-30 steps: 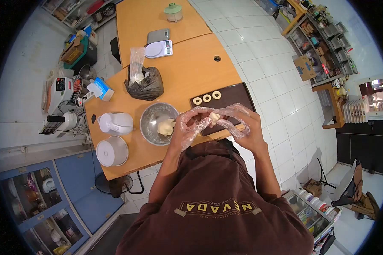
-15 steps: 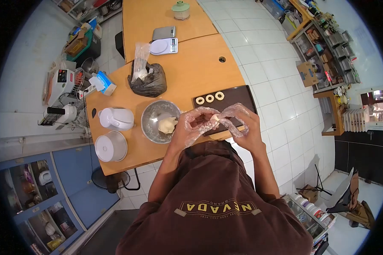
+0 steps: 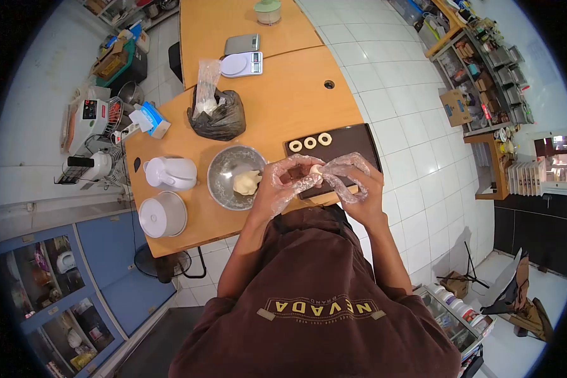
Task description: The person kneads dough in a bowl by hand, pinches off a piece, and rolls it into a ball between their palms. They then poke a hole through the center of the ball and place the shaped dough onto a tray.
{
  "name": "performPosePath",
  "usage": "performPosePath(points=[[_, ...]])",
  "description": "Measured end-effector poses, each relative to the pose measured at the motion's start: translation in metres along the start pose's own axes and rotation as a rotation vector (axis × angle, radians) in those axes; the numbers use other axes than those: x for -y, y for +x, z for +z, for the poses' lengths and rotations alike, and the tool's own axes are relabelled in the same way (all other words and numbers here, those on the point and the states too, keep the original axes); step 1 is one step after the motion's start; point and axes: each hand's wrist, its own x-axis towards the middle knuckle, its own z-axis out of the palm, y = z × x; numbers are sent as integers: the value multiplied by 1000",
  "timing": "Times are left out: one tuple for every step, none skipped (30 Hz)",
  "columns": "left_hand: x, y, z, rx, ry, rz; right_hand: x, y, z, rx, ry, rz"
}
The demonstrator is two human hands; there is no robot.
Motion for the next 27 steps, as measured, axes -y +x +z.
performPosePath(points=[[0, 0, -2, 17, -1, -16, -1, -1, -1, 10, 16, 14], [1, -1, -4, 34, -1, -33, 0, 0, -4, 51, 35, 41], [4, -1, -8, 46, 3, -47, 2, 2, -7, 91, 54, 68], [10, -2, -14, 59, 7, -60, 2, 4, -11, 131, 72, 95], [13, -2, -17, 73, 10, -73, 1, 5, -13, 162, 71, 67], [11, -1, -18, 85, 2, -88, -1, 6, -16, 193, 69, 40], [7, -1, -18, 97, -6, -104, -1, 7, -18, 224, 66, 13], [6, 0, -18, 110, -15, -119, -1, 7, -17, 205, 42, 8], [6, 1, -19, 129, -17, -120, 1, 9, -15, 186, 18, 3], [6, 3, -21, 146, -19, -120, 2, 9, -14, 167, -5, -4], [7, 4, -22, 162, -20, -119, 2, 9, -15, 158, -5, 3], [8, 4, -21, 159, -49, -115, 1, 8, -15, 150, -4, 11], [11, 4, -21, 155, -78, -112, 1, 7, -15, 141, -2, 18], [12, 4, -19, 152, -105, -109, 0, 6, -13, 127, -6, 18], [11, 3, -16, 123, -113, -107, 0, 4, -12, 112, -9, 17], [8, 3, -11, 95, -120, -105, -1, 2, -10, 96, -14, 16], [7, 3, -9, 68, -128, -101, -2, -1, -7, 72, -14, 16], [9, 3, -9, 57, -193, -86, -2, -4, -3, 50, -14, 14], [12, 3, -10, 44, -257, -70, -1, -4, -1, 29, -14, 10], [14, 4, -11, 31, -323, -54, 1, -3, 0, 36, -24, 3], [13, 3, -11, 22, -345, -70, 5, -1, 1, 45, -34, -5], [11, 3, -10, 13, -368, -87, 7, 1, 1, 53, -45, -12], [10, 3, -10, 4, -390, -105, 6, 1, 1, 54, -63, -23], [11, 3, -11, -3, -411, -112, 5, 2, 1, 54, -80, -33], [14, 2, -12, -11, -432, -120, 3, 3, 2, 55, -97, -44], [16, 2, -12, -20, -452, -126, 1, 4, 3, 52, -100, -50], [18, 1, -13, -24, -459, -115, -1, 4, 3, 49, -104, -57]])
